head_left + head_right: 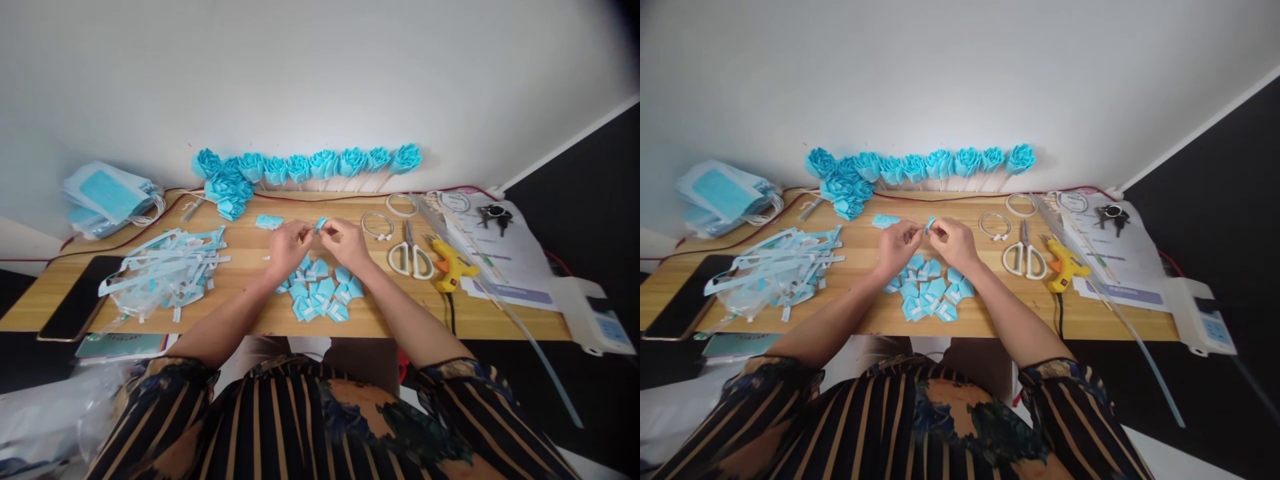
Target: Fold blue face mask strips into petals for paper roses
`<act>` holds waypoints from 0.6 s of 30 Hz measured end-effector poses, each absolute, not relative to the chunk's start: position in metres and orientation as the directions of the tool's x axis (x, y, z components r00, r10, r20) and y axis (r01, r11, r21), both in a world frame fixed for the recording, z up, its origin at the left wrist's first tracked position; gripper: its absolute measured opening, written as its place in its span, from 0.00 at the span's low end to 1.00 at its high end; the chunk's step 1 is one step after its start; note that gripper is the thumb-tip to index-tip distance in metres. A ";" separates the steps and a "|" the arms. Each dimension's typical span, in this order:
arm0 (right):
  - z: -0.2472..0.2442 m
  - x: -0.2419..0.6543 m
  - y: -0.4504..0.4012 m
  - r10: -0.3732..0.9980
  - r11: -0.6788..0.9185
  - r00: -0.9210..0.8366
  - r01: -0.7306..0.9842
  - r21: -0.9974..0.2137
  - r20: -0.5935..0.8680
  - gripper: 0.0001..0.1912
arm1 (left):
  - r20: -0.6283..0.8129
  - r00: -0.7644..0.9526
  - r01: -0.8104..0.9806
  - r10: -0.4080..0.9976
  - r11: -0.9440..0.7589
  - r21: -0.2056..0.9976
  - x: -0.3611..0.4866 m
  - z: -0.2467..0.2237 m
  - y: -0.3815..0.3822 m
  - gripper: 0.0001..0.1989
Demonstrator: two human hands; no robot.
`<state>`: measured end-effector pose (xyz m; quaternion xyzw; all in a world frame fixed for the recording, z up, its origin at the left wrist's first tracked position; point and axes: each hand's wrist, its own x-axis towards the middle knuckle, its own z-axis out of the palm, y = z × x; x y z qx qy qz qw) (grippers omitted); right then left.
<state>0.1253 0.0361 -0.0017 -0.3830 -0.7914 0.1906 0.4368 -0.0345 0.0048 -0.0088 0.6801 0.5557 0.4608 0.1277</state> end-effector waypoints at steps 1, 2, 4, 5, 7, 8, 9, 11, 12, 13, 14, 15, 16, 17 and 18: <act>-0.002 0.125 0.036 0.773 0.634 -0.325 0.434 -0.640 0.545 0.05 | 0.480 -0.045 0.630 0.876 -0.348 0.694 -0.035 -0.009 0.005 0.08; -0.003 0.125 0.037 0.773 0.634 -0.325 0.428 -0.644 0.546 0.05 | 0.474 -0.047 0.620 0.880 -0.346 0.704 -0.035 -0.009 0.006 0.08; -0.003 0.126 0.037 0.775 0.632 -0.321 0.422 -0.650 0.544 0.05 | 0.466 -0.047 0.601 0.883 -0.348 0.720 -0.036 -0.009 0.006 0.08; -0.003 0.126 0.037 0.777 0.629 -0.320 0.420 -0.654 0.543 0.05 | 0.466 -0.043 0.593 0.884 -0.353 0.724 -0.036 -0.009 0.006 0.08; -0.002 0.126 0.037 0.782 0.623 -0.318 0.418 -0.662 0.536 0.05 | 0.467 -0.038 0.585 0.884 -0.359 0.727 -0.036 -0.009 0.006 0.08; -0.002 0.126 0.037 0.785 0.619 -0.320 0.416 -0.666 0.530 0.05 | 0.467 -0.038 0.584 0.883 -0.360 0.728 -0.036 -0.010 0.006 0.09; -0.002 0.126 0.037 0.788 0.616 -0.322 0.412 -0.672 0.525 0.05 | 0.466 -0.039 0.584 0.884 -0.358 0.728 -0.036 -0.010 0.006 0.09; -0.001 0.126 0.036 0.800 0.599 -0.320 0.392 -0.698 0.507 0.05 | 0.458 -0.046 0.586 0.888 -0.348 0.732 -0.035 -0.010 0.006 0.09; -0.001 0.126 0.036 0.814 0.580 -0.314 0.374 -0.724 0.489 0.05 | 0.450 -0.049 0.589 0.892 -0.338 0.734 -0.036 -0.009 0.007 0.09; 0.000 0.126 0.037 0.832 0.550 -0.305 0.351 -0.758 0.463 0.05 | 0.438 -0.057 0.594 0.897 -0.323 0.737 -0.036 -0.007 0.007 0.09; 0.000 0.127 0.038 0.855 0.510 -0.296 0.325 -0.796 0.427 0.06 | 0.425 -0.071 0.598 0.902 -0.302 0.742 -0.038 -0.003 0.007 0.09; -0.001 0.128 0.039 0.877 0.464 -0.287 0.297 -0.835 0.386 0.07 | 0.414 -0.092 0.601 0.906 -0.280 0.748 -0.041 0.002 0.007 0.09; -0.001 0.129 0.041 0.896 0.418 -0.279 0.268 -0.868 0.345 0.08 | 0.408 -0.120 0.604 0.905 -0.259 0.753 -0.045 0.010 0.007 0.09; -0.002 0.130 0.043 0.911 0.377 -0.272 0.240 -0.895 0.311 0.09 | 0.406 -0.148 0.608 0.902 -0.241 0.756 -0.051 0.019 0.006 0.09; -0.003 0.131 0.045 0.921 0.345 -0.266 0.214 -0.914 0.285 0.10 | 0.413 -0.176 0.616 0.893 -0.227 0.754 -0.059 0.029 0.005 0.09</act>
